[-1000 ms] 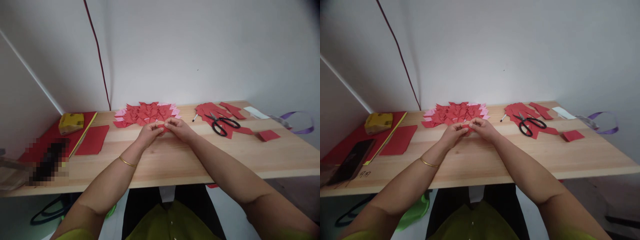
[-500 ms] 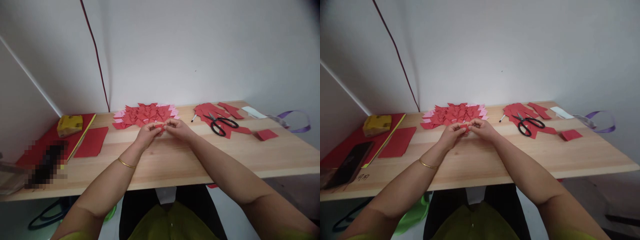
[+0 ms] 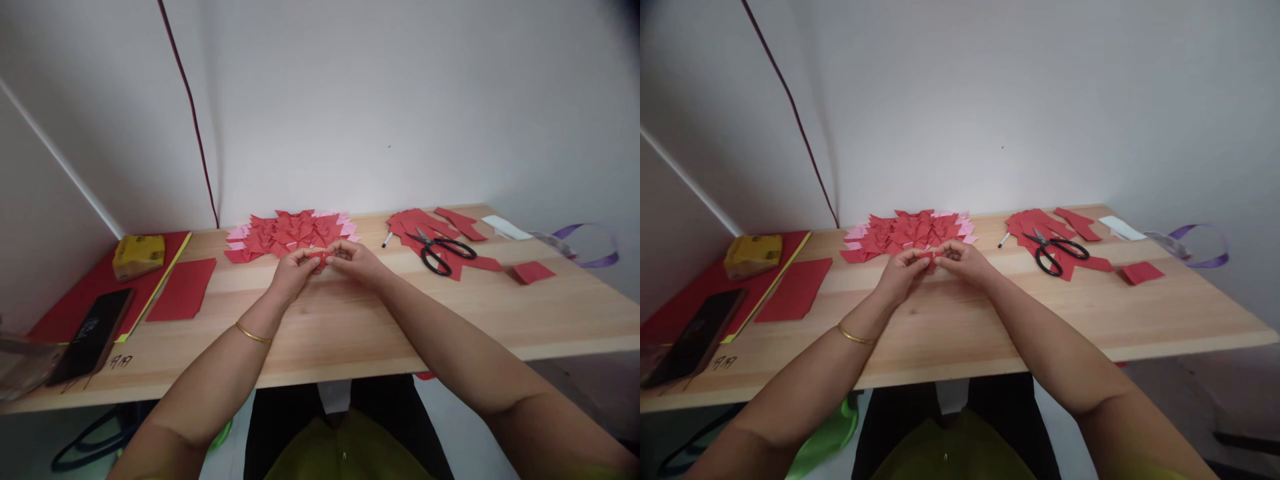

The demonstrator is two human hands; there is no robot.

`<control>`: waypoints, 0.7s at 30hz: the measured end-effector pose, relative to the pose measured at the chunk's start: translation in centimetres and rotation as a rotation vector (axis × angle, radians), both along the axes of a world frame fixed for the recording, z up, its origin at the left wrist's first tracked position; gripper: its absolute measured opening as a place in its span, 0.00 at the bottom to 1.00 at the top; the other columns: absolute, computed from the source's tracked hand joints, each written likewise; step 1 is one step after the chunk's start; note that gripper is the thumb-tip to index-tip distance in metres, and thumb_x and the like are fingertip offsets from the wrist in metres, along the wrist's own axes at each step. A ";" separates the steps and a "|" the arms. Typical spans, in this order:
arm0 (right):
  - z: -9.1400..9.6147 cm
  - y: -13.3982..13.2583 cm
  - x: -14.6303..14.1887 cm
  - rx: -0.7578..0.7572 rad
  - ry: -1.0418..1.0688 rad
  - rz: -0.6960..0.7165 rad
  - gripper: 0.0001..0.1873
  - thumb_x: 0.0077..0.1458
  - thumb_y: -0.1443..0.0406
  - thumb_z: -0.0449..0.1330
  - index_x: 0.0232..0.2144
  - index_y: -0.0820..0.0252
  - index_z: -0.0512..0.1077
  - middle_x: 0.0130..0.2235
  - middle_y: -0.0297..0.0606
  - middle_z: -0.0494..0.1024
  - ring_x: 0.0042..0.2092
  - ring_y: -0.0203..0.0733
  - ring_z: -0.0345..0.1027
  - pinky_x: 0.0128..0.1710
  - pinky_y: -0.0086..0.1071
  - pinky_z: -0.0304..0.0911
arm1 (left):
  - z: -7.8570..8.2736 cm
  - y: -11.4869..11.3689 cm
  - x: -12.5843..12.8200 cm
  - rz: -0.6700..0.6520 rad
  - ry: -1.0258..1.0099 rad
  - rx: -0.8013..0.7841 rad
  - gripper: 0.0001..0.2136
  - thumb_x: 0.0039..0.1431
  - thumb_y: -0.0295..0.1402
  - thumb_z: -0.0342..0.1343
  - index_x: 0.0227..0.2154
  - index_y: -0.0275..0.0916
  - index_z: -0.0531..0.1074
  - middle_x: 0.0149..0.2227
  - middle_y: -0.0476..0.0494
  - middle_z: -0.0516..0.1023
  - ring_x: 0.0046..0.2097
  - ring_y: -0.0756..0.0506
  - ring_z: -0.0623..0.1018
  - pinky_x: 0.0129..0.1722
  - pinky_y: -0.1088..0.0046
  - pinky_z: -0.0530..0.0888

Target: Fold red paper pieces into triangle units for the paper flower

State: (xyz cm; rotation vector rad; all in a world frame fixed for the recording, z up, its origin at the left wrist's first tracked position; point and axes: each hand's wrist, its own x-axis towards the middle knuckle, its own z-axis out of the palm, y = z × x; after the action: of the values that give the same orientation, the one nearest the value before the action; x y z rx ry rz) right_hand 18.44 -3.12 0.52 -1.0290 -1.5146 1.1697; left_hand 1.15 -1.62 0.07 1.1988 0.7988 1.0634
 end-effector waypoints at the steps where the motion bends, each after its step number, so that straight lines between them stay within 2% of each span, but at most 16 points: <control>1: 0.0 0.0 0.0 0.001 0.008 0.000 0.15 0.46 0.56 0.64 0.32 0.60 0.69 0.29 0.32 0.72 0.30 0.34 0.64 0.33 0.30 0.59 | 0.0 0.0 0.0 -0.001 0.009 0.003 0.11 0.43 0.34 0.65 0.29 0.34 0.75 0.27 0.47 0.77 0.30 0.51 0.74 0.36 0.72 0.72; 8: -0.2 0.1 0.2 0.042 -0.087 -0.033 0.13 0.49 0.56 0.62 0.29 0.61 0.69 0.27 0.31 0.70 0.28 0.33 0.61 0.31 0.29 0.58 | 0.0 0.0 0.1 -0.075 0.017 0.003 0.15 0.43 0.35 0.66 0.35 0.35 0.75 0.32 0.46 0.78 0.32 0.50 0.75 0.36 0.72 0.72; 12: -0.2 0.0 -0.1 0.034 -0.030 0.009 0.15 0.48 0.55 0.63 0.32 0.59 0.68 0.30 0.34 0.73 0.32 0.36 0.66 0.35 0.31 0.61 | -0.3 0.3 0.0 -0.029 0.080 0.061 0.11 0.45 0.36 0.64 0.30 0.35 0.75 0.26 0.49 0.75 0.28 0.52 0.72 0.32 0.74 0.69; 15: -0.1 0.0 -0.2 0.075 -0.099 -0.014 0.15 0.48 0.54 0.62 0.29 0.60 0.67 0.27 0.32 0.70 0.30 0.34 0.62 0.31 0.30 0.59 | -0.5 0.5 -0.3 -0.027 0.162 0.102 0.09 0.45 0.36 0.65 0.26 0.35 0.75 0.23 0.50 0.73 0.27 0.53 0.70 0.30 0.76 0.66; 18: 0.0 0.0 0.0 0.121 -0.172 -0.034 0.15 0.51 0.53 0.60 0.27 0.60 0.67 0.25 0.31 0.68 0.27 0.33 0.58 0.29 0.28 0.55 | -0.3 0.5 -0.4 -0.104 0.133 0.076 0.10 0.48 0.37 0.63 0.25 0.35 0.75 0.24 0.49 0.74 0.27 0.52 0.70 0.31 0.75 0.67; 21: 0.1 0.0 0.1 0.082 -0.094 0.043 0.15 0.53 0.53 0.59 0.28 0.60 0.67 0.25 0.31 0.69 0.28 0.33 0.59 0.30 0.28 0.56 | -0.2 0.4 -0.3 -0.202 -0.007 -0.013 0.12 0.50 0.40 0.62 0.26 0.34 0.75 0.26 0.46 0.75 0.30 0.50 0.73 0.34 0.73 0.69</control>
State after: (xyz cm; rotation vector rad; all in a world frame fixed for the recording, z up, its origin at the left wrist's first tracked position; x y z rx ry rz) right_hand 18.58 -3.16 0.61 -1.0121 -1.6519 1.0925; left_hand 0.85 -1.20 -0.15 1.2363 0.6631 0.8951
